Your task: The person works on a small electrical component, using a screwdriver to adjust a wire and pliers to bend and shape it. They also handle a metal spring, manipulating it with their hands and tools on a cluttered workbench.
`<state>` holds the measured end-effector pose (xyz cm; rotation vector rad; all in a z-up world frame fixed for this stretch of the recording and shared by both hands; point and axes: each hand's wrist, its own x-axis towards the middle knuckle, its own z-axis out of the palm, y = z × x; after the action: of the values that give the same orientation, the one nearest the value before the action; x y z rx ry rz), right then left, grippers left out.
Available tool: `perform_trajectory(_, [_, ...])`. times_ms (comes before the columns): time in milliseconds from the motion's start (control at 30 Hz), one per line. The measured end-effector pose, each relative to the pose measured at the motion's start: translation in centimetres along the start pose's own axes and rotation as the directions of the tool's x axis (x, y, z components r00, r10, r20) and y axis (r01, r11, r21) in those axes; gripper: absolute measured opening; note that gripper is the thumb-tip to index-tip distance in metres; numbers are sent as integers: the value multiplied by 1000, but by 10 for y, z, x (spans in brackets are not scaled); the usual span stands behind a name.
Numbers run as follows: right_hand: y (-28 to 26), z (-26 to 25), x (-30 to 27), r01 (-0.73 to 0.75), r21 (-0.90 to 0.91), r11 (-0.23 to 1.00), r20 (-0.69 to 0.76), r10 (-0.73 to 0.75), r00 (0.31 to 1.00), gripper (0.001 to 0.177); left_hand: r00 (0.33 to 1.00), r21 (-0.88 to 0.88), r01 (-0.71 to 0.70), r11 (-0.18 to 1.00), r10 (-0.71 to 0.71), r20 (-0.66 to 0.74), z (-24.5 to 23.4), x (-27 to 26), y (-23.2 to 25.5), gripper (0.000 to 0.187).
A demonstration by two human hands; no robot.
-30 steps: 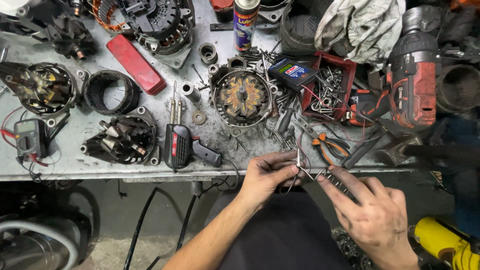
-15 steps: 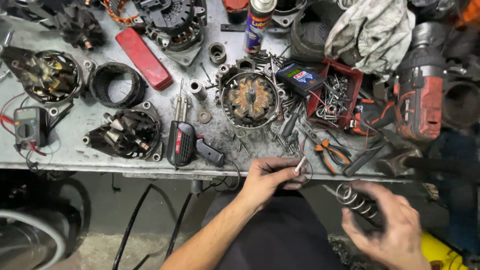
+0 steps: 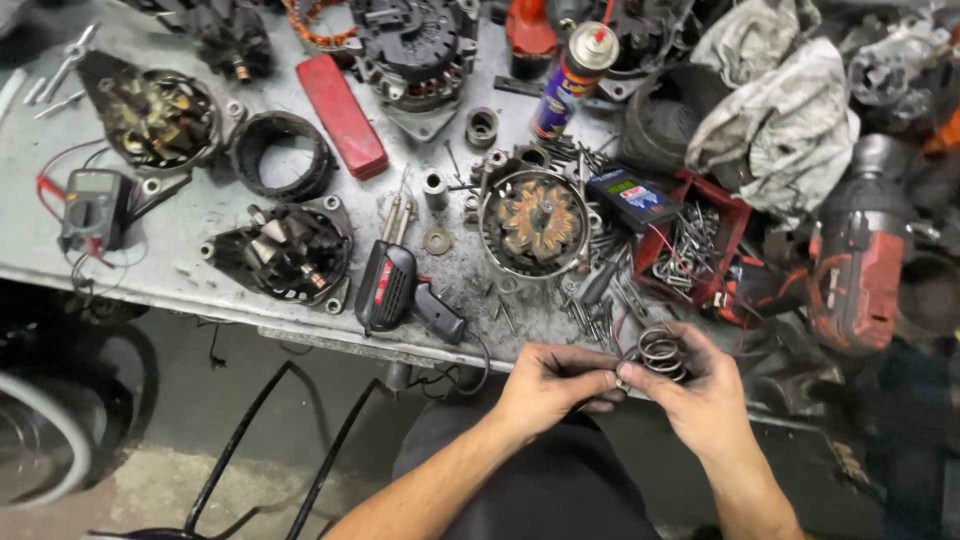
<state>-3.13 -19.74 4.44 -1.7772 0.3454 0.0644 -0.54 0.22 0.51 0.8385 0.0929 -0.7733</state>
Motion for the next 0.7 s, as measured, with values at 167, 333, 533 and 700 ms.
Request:
perform_trajectory(167, [-5, 7, 9, 9, -38, 999, 36, -7, 999, 46, 997, -69, -82, 994, 81, -3, -9, 1, -4, 23])
perform_trajectory(333, [12, 12, 32, 65, -98, 993, 99, -55, 994, 46, 972, -35, -214, 976, 209, -107, -16, 2, -4, 17])
perform_trajectory(533, [26, 22, 63, 239, -314, 919, 144, -202, 969, 52, 918, 54, -314, 948, 317, -238, -34, 5, -15, 27])
perform_trajectory(700, [5, 39, 78, 180, -178, 967, 327, -115, 938, 56, 866, 198, -427, 882, 462, -192, -36, -16, -3, 34])
